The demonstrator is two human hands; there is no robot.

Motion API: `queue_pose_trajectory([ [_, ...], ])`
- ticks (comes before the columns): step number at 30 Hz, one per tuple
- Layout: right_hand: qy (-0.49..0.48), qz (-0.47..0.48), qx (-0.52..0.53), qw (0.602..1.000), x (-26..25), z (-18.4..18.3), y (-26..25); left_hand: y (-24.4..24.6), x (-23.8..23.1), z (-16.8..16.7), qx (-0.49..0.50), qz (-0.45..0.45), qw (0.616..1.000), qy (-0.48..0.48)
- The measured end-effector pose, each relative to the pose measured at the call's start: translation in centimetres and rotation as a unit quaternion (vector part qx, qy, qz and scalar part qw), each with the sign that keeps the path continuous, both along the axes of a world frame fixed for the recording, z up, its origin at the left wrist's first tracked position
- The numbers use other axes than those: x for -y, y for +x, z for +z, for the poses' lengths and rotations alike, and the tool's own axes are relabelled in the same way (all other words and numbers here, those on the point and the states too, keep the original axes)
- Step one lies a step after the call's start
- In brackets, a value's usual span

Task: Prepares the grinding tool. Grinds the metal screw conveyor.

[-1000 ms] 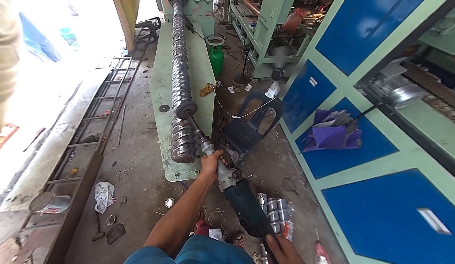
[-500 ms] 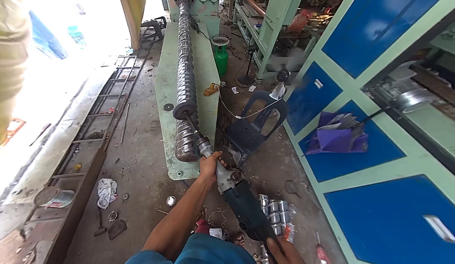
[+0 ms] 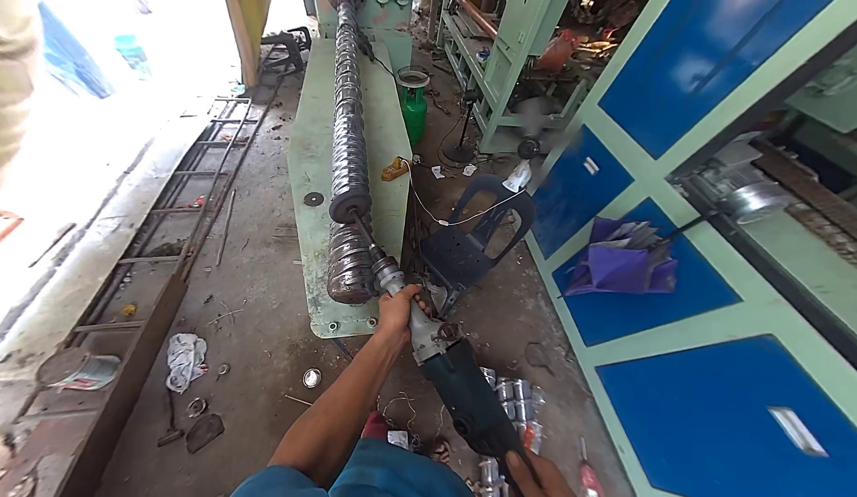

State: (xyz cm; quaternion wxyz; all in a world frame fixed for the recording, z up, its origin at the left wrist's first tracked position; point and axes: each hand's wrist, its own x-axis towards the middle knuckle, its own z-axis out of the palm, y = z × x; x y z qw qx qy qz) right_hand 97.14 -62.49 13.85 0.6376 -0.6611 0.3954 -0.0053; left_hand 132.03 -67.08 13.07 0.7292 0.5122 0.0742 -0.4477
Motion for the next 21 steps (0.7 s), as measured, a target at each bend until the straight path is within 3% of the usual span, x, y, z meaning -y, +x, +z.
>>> queue_pose_trajectory([
  [21, -0.061, 0.043, -0.059, 0.995, -1.3, 3.8, 1.8, 2.1, -3.4, 0.5, -0.043, 0.024, 0.998, -0.044],
])
